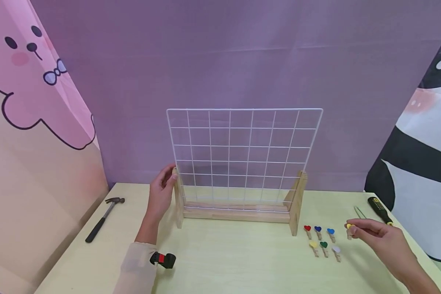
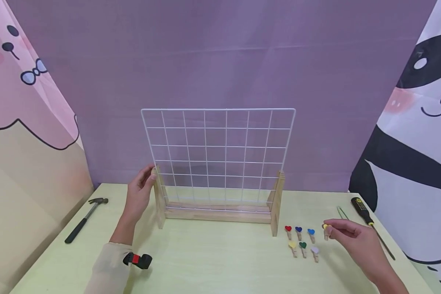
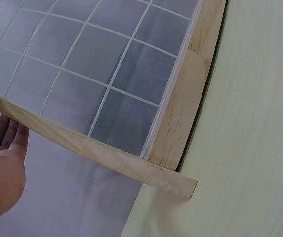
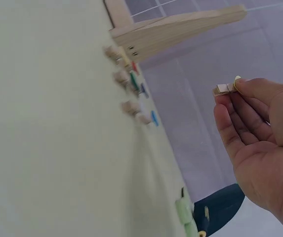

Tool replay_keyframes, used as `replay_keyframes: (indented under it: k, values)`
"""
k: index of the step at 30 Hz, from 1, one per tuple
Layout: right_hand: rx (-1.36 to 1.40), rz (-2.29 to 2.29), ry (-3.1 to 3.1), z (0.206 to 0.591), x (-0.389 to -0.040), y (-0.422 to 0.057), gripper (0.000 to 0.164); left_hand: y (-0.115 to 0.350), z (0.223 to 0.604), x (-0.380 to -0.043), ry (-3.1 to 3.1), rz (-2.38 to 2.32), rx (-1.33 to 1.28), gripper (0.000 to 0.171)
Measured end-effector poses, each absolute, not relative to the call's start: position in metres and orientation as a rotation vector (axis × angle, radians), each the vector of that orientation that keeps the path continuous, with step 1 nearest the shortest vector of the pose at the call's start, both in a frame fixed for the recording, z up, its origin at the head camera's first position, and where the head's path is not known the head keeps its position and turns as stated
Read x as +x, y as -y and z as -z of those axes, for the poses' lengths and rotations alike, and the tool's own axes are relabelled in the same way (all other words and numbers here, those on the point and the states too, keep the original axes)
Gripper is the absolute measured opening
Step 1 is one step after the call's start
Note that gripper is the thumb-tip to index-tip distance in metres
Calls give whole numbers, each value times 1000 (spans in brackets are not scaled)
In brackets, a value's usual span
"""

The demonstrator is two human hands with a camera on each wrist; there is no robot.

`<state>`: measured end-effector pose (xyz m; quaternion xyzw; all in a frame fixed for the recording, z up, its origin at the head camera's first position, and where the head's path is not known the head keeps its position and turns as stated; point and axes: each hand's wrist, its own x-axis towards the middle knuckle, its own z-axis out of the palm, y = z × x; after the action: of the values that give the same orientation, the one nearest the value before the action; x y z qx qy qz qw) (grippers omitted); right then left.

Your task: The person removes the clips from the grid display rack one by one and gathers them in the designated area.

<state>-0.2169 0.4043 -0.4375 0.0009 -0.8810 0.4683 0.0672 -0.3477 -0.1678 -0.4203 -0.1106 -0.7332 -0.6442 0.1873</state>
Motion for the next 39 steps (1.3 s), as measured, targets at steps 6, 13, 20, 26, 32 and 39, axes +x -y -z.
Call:
replay_keyframes:
  k: [6,13,20,26,32,39]
  values:
    - [-108,-1405,2708,461,-210,-413,38,169,421,-347,2050,1814,-325,42]
    - [-99,-1381,2713,479,-206,-418,35,168,421,-346,2051,1825,-324,42]
    - [-176,-1322,2831,488,-206,-423,42,167,421,-345,2057,1821,-326,42]
    - [-188,-1260,2883,493,-206,-424,45,167,421,-345,2066,1815,-321,42]
    - [-152,-1177,2893,497,-206,-424,45,166,420,-346,2066,1808,-317,42]
    - [-53,-1037,2833,501,-205,-418,34,167,419,-345,2071,1814,-307,44]
